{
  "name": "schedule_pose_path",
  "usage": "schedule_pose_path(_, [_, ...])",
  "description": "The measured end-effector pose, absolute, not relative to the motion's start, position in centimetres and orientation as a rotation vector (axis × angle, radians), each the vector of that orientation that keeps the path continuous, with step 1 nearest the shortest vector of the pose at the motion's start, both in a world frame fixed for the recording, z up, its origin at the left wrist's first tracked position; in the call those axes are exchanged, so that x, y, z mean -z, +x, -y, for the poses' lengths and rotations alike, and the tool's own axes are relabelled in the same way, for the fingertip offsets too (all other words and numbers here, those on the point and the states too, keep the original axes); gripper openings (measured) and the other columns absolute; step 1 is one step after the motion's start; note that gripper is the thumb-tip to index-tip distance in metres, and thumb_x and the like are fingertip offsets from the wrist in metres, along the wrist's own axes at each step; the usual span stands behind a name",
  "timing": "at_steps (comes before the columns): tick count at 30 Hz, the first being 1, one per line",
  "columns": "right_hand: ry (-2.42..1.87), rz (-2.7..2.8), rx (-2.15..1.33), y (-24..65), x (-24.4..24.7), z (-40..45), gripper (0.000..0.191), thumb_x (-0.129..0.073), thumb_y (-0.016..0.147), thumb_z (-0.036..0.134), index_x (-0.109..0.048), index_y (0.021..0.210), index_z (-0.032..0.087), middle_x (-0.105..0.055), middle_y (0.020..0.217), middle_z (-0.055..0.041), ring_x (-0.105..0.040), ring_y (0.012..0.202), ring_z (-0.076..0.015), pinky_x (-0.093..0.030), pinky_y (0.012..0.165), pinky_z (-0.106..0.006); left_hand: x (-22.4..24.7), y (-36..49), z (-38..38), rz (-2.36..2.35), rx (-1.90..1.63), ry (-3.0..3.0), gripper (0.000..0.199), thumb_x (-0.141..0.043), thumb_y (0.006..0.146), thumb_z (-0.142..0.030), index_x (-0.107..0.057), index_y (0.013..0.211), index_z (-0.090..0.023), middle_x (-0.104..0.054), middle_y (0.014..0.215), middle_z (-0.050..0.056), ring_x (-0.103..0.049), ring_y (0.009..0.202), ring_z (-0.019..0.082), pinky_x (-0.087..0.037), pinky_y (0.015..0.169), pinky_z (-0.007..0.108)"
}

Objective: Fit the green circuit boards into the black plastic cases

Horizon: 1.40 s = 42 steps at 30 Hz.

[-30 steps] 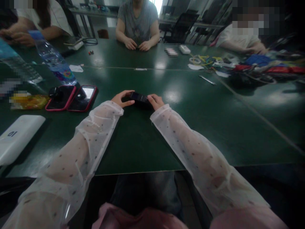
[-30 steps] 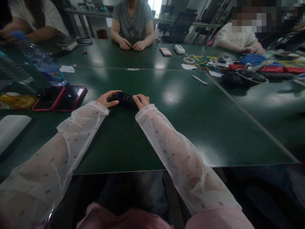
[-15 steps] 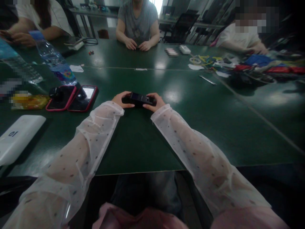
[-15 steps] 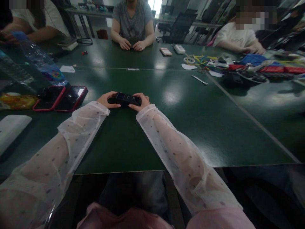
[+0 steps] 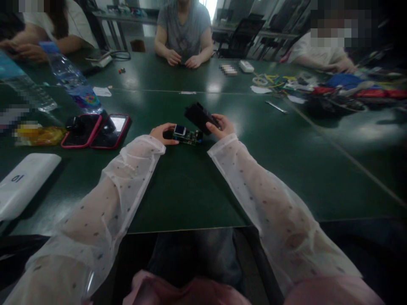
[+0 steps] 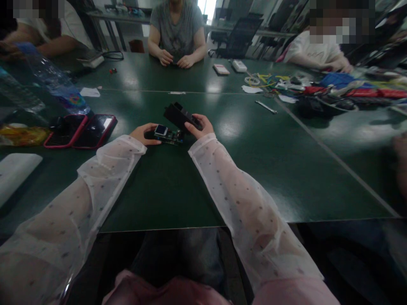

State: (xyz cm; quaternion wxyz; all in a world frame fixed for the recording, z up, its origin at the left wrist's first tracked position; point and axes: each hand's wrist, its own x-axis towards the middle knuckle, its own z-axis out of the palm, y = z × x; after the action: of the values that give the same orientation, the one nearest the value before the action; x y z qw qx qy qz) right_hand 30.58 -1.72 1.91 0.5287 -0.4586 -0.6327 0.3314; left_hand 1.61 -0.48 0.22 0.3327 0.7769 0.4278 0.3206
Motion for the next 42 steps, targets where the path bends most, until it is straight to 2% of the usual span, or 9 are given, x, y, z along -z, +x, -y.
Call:
schedule_pose_path(3, [-1.245,1.470,-0.489,31.8,-1.2,0.8,0.073,-0.072,0.066,0.077,-0.059,0.117,0.026,-0.065,0.117,-0.0098,-0.061,0.116,-0.0312,-0.049,0.104,-0.054,-0.1,1.5,0.4,-1.124,-0.840,2.038,0.077,-0.086,0.061,-0.045,-0.062,0.130,-0.020,-0.070,0.131,0.013,-0.064,0.127,0.032,-0.041,0.116,0.053])
schedule_pose_path(6, [-1.410,1.475,-0.272,32.7,-0.6,0.5,0.062,-0.075,0.071,0.062,-0.059,0.117,0.024,-0.061,0.119,-0.0114,-0.058,0.117,-0.0316,-0.046,0.105,-0.055,-0.5,1.4,0.6,-1.138,-0.794,2.049,0.078,-0.086,0.063,-0.047,-0.061,0.132,-0.021,-0.068,0.134,0.013,-0.062,0.129,0.032,-0.040,0.116,0.054])
schedule_pose_path(12, [-1.625,1.508,-0.215,32.6,-0.2,0.5,0.051,-0.075,0.073,0.046,-0.058,0.115,0.023,-0.061,0.114,-0.0105,-0.055,0.119,-0.0337,-0.043,0.105,-0.054,-1.6,1.5,1.4,-1.177,-0.730,2.081,0.077,-0.083,0.068,-0.049,-0.059,0.135,-0.020,-0.067,0.135,0.014,-0.060,0.132,0.032,-0.041,0.117,0.053])
schedule_pose_path(15, [-1.710,1.578,-0.232,32.5,-0.3,0.5,0.052,-0.075,0.074,0.045,-0.057,0.118,0.023,-0.062,0.119,-0.0118,-0.051,0.124,-0.0362,-0.039,0.107,-0.057,-2.0,1.6,1.8,-1.203,-0.704,2.070,0.075,-0.083,0.069,-0.047,-0.059,0.136,-0.021,-0.066,0.137,0.014,-0.059,0.133,0.032,-0.040,0.117,0.055])
schedule_pose_path(21, [-1.756,1.655,-0.230,32.5,-0.4,0.6,0.066,-0.079,0.071,0.046,-0.051,0.128,0.026,-0.060,0.131,-0.0133,-0.045,0.131,-0.0407,-0.035,0.106,-0.063,-2.1,1.5,1.9,-1.204,-0.699,2.082,0.078,-0.083,0.068,-0.047,-0.058,0.136,-0.020,-0.065,0.138,0.015,-0.059,0.133,0.032,-0.041,0.117,0.053])
schedule_pose_path(25, [-1.819,1.683,-0.204,32.3,-0.6,0.9,0.067,-0.078,0.074,0.045,-0.049,0.131,0.024,-0.059,0.133,-0.0156,-0.044,0.132,-0.0400,-0.038,0.105,-0.060,-1.6,1.5,1.5,-1.219,-0.696,2.107,0.080,-0.083,0.067,-0.048,-0.058,0.137,-0.019,-0.066,0.136,0.014,-0.060,0.131,0.031,-0.041,0.116,0.050])
schedule_pose_path(31, [-1.799,1.678,-0.214,32.2,-0.7,1.2,0.065,-0.076,0.074,0.045,-0.050,0.130,0.025,-0.059,0.134,-0.0139,-0.043,0.133,-0.0400,-0.036,0.106,-0.060,-1.2,1.9,1.2,-1.384,-0.656,2.265,0.078,-0.082,0.067,-0.053,-0.060,0.136,-0.023,-0.065,0.138,0.012,-0.056,0.132,0.034,-0.042,0.113,0.053])
schedule_pose_path(37, [-1.841,1.679,-0.213,32.1,-0.7,1.0,0.068,-0.077,0.074,0.045,-0.049,0.132,0.024,-0.058,0.136,-0.0143,-0.043,0.134,-0.0392,-0.035,0.108,-0.058,-2.2,2.4,2.5,-1.465,-0.575,2.416,0.079,-0.075,0.072,-0.064,-0.057,0.140,-0.027,-0.053,0.153,0.011,-0.045,0.142,0.037,-0.036,0.115,0.058])
schedule_pose_path(42, [-1.835,1.658,-0.231,32.1,-1.0,1.2,0.069,-0.078,0.073,0.045,-0.048,0.132,0.025,-0.057,0.137,-0.0134,-0.042,0.135,-0.0393,-0.035,0.108,-0.059,-2.8,2.3,3.2,-1.542,-0.458,2.452,0.077,-0.065,0.079,-0.070,-0.056,0.142,-0.027,-0.050,0.156,0.010,-0.041,0.145,0.036,-0.028,0.119,0.059])
